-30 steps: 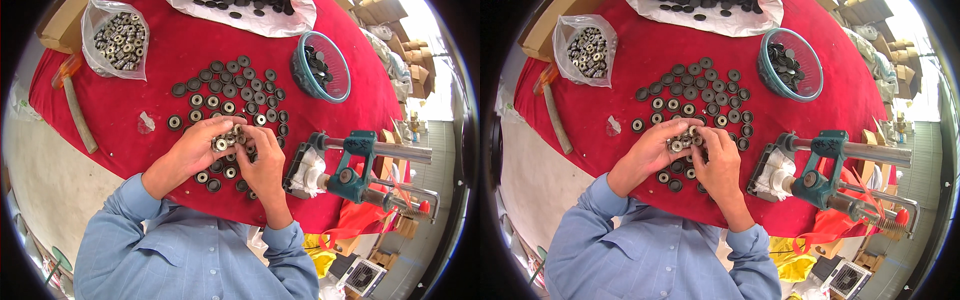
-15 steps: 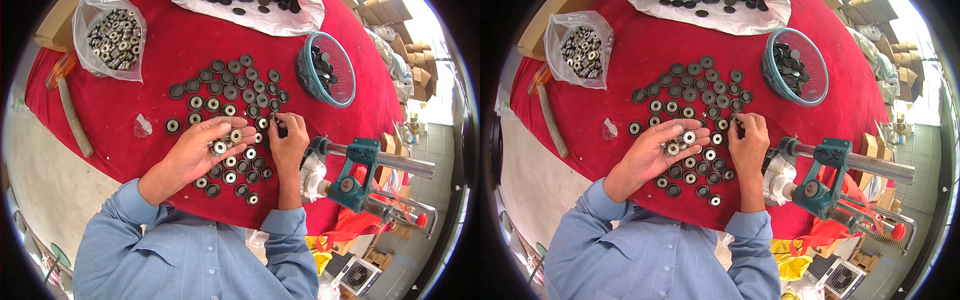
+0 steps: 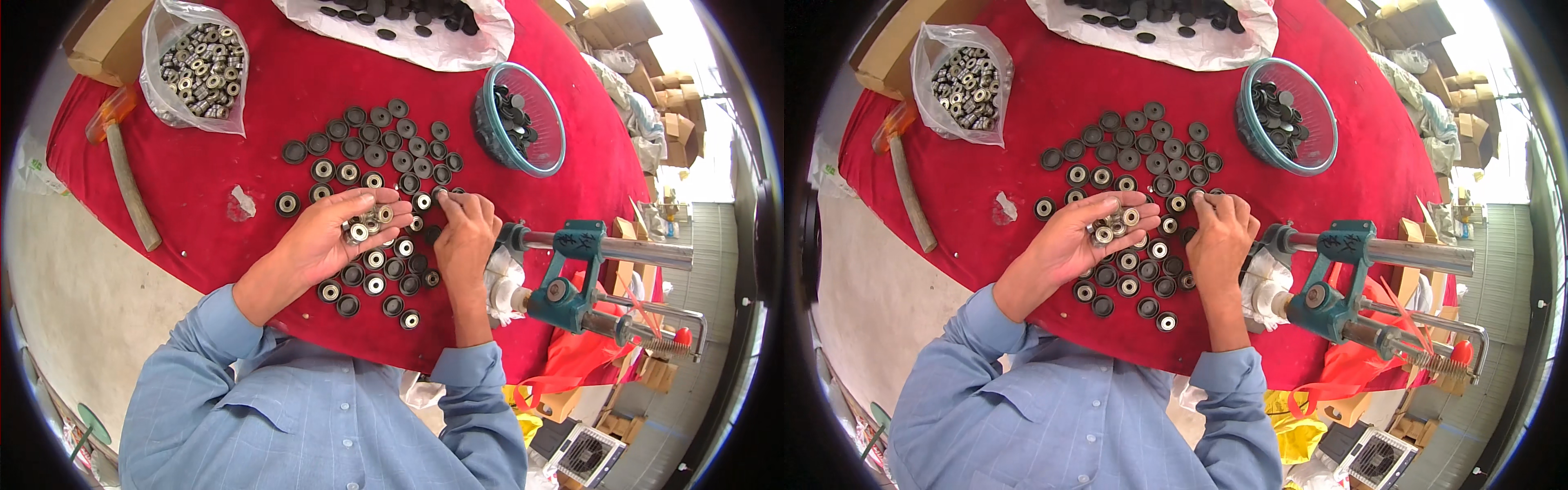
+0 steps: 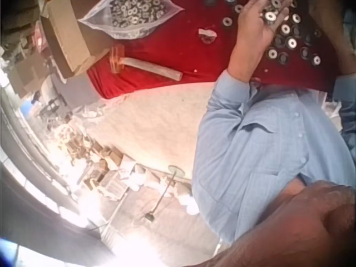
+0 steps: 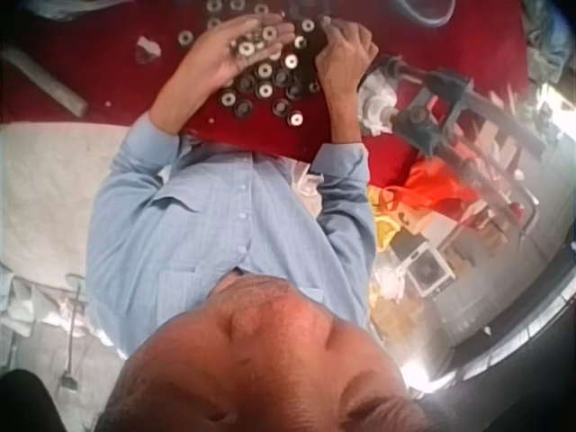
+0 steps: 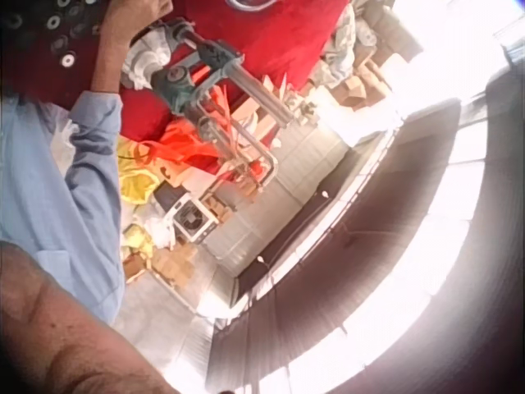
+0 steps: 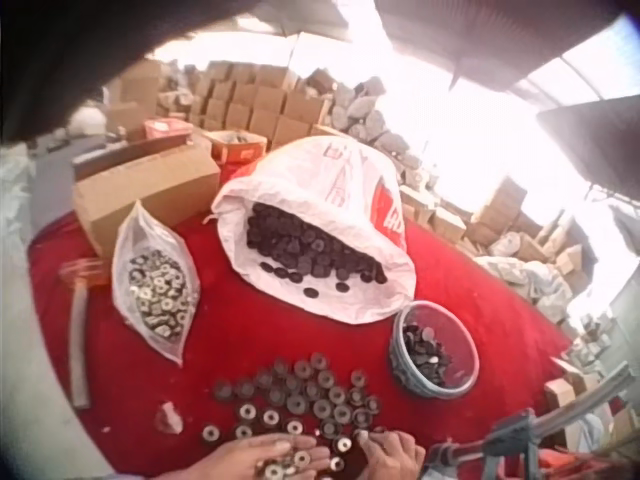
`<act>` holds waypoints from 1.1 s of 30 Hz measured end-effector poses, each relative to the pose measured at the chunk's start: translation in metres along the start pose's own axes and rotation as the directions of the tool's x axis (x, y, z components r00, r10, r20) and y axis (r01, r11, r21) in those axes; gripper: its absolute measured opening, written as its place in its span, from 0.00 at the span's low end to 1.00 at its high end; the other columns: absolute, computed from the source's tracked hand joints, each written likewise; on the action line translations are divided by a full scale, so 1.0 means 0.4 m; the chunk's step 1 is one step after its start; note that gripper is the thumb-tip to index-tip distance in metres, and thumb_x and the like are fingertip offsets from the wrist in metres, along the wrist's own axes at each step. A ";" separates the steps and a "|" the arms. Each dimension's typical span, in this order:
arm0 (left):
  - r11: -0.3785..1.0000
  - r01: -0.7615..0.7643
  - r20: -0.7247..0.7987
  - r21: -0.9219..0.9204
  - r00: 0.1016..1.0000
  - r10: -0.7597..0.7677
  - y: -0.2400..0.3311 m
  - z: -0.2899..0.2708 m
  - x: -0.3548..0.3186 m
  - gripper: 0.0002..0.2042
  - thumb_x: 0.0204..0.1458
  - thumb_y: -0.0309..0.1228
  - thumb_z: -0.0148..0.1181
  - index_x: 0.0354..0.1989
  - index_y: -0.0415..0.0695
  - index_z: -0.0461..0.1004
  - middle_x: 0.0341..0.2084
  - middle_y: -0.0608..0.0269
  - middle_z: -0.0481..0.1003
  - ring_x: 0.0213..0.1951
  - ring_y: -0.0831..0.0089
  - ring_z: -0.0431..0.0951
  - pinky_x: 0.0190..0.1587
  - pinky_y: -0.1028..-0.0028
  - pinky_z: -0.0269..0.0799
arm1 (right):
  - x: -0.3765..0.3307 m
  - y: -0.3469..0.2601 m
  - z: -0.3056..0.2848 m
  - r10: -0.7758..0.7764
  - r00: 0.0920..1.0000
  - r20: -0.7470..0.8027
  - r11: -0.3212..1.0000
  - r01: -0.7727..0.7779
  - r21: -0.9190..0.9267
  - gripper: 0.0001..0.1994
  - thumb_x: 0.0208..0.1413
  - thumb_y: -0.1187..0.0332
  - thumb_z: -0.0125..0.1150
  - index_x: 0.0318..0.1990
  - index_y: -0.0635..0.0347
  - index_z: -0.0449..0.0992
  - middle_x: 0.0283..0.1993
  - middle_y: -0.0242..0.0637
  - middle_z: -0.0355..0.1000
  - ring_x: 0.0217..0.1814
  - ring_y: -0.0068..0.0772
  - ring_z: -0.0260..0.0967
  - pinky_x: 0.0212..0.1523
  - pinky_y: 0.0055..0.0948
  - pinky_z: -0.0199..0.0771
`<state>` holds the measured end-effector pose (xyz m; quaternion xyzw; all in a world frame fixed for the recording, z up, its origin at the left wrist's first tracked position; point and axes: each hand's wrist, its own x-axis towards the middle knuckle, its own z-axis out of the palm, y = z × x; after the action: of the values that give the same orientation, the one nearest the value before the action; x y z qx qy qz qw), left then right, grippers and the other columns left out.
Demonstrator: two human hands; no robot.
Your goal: The person sorts dark circular discs on a red table and then inserts small metal rings into them one by one. The person arranges the discs in rows and places the metal rings into the center of each disc, creating a pile of assembled components.
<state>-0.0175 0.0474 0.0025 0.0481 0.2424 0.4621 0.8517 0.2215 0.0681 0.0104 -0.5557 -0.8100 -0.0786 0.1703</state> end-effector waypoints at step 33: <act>0.998 0.062 -0.020 -0.001 0.998 -0.062 0.005 0.009 -0.015 0.23 0.76 0.35 0.48 0.70 0.28 0.66 0.57 0.40 0.79 0.59 0.55 0.82 0.62 0.62 0.82 | 0.135 -0.005 0.070 0.086 0.995 -0.051 0.949 -0.066 0.309 0.10 0.52 0.73 0.72 0.43 0.57 0.82 0.41 0.34 0.80 0.42 0.35 0.79 0.52 0.40 0.71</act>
<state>-0.0203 0.0440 0.0085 0.0360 0.2524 0.4361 0.8630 0.1969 0.1234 0.0040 -0.5506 -0.7844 0.0369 0.2832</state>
